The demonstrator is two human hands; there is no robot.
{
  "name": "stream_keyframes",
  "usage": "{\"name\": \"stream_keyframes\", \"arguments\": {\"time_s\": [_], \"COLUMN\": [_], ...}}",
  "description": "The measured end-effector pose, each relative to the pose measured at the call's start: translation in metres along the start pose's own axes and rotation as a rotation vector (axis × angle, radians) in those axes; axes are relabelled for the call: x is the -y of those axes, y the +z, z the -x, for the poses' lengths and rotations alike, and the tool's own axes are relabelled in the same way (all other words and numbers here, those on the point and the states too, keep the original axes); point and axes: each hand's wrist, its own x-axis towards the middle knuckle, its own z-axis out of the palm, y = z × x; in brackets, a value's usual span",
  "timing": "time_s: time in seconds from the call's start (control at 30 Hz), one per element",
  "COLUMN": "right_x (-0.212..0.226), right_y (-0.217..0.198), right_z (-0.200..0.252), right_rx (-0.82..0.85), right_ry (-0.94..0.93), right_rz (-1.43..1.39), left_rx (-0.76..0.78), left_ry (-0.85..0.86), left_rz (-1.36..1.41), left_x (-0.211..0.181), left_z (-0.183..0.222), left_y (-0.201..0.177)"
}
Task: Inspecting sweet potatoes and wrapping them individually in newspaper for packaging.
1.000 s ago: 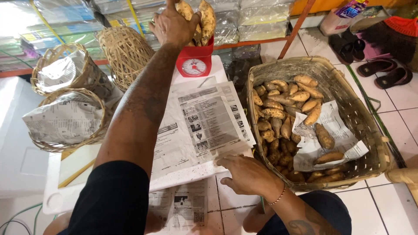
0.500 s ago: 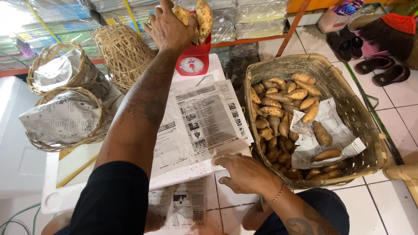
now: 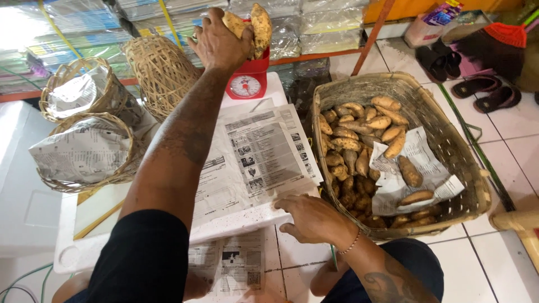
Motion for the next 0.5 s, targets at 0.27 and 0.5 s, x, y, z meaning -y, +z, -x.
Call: {"name": "stream_keyframes", "arguments": {"time_s": [0.27,0.5], "right_x": [0.007,-0.147], "right_y": [-0.072,-0.047], "right_z": [0.029,0.027], "right_rx": [-0.044,-1.15], "right_ry": [0.326,0.217], "right_rz": [-0.257,-0.305], "left_rx": [-0.24,0.491], "left_ry": [0.286,0.326], "left_rz": [0.48,0.61], "left_x": [-0.052,-0.042], "left_z": [0.073,0.295], "left_y": [-0.091,-0.131]}}
